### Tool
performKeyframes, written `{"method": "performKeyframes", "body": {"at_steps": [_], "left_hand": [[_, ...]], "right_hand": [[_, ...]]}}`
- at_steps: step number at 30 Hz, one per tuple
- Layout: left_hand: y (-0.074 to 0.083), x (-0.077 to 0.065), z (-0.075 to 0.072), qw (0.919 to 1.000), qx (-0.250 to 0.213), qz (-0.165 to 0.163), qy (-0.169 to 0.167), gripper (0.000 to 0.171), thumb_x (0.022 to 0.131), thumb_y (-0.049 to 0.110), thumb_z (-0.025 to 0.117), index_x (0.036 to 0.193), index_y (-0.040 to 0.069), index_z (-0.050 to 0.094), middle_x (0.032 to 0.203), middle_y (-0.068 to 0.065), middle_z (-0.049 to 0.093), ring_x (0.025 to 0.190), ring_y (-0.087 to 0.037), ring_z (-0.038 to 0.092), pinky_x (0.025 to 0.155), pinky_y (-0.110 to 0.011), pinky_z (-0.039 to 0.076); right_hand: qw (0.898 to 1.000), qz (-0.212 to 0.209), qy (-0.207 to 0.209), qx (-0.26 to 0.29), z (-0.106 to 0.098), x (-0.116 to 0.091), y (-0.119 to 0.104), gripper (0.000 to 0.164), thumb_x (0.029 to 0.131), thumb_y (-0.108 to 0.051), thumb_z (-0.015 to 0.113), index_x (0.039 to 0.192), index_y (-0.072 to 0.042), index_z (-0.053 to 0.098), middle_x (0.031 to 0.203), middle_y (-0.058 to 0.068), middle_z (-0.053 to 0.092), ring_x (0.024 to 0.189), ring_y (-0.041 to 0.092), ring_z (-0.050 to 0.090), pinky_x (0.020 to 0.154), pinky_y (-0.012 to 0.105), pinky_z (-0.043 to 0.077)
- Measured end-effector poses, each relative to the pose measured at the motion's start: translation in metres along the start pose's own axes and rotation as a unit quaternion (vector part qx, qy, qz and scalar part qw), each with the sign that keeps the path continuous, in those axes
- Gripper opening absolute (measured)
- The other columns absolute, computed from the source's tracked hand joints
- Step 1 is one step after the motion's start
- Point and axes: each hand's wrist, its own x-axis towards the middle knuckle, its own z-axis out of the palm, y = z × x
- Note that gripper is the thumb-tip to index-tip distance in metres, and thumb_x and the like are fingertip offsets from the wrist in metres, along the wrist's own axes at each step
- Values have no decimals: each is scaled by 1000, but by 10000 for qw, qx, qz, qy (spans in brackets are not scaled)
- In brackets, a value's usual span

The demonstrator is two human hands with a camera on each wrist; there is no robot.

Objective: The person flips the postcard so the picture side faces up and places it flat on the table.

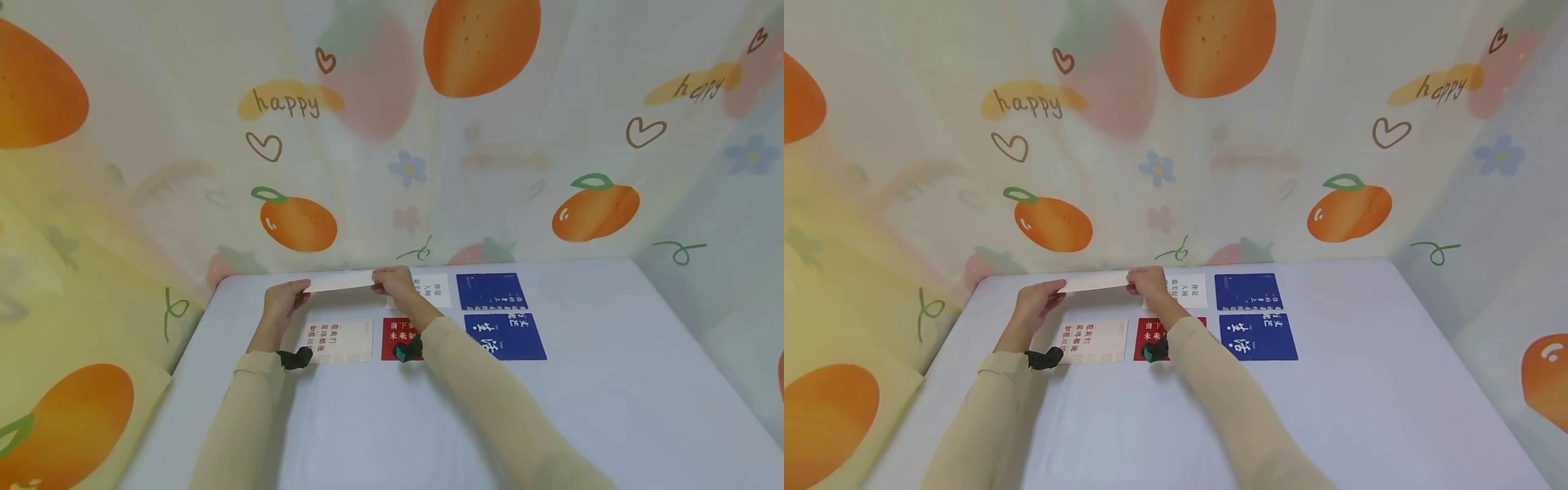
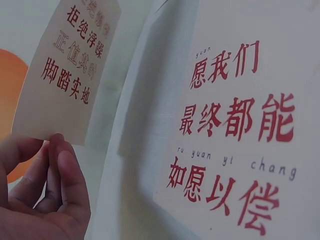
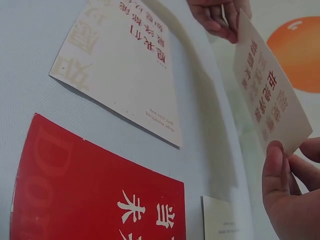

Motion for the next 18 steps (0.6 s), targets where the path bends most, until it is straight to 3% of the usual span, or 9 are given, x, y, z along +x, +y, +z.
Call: {"method": "performKeyframes", "body": {"at_steps": [4, 9, 15, 18], "left_hand": [[5, 4, 1, 10000, 81, -12, -14, 43, 94, 22, 64, 130, 1, 59, 133, -18, 57, 80, -10, 60, 77, -17, 54], [6, 5, 1, 9999, 80, 4, -69, 42, 95, 20, 62, 133, 3, 58, 135, -14, 57, 102, -19, 59, 74, -15, 52], [3, 2, -1, 10000, 61, 15, -37, 42, 96, 18, 61, 135, 3, 56, 139, -14, 55, 104, -18, 56, 70, -12, 50], [0, 1, -2, 9999, 100, 18, 23, 42, 96, 18, 61, 134, 3, 56, 138, -14, 56, 102, -18, 56, 69, -12, 49]], "right_hand": [[10000, 45, 3, -87, -1, 3, -5, 34, 96, -12, 59, 127, 2, 60, 128, 21, 62, 93, 21, 68, 84, 25, 56], [9999, 59, 34, -155, -1, 4, -5, 38, 94, -9, 60, 131, 0, 58, 127, 17, 62, 110, 31, 65, 85, 26, 55], [9999, 41, 141, -86, -1, 4, -2, 39, 91, -6, 64, 129, 0, 60, 125, 16, 64, 100, 26, 69, 81, 24, 56], [9998, 64, 204, 9, -1, 3, 1, 32, 91, -7, 64, 122, 1, 64, 116, 16, 68, 92, 23, 70, 79, 25, 57]]}}
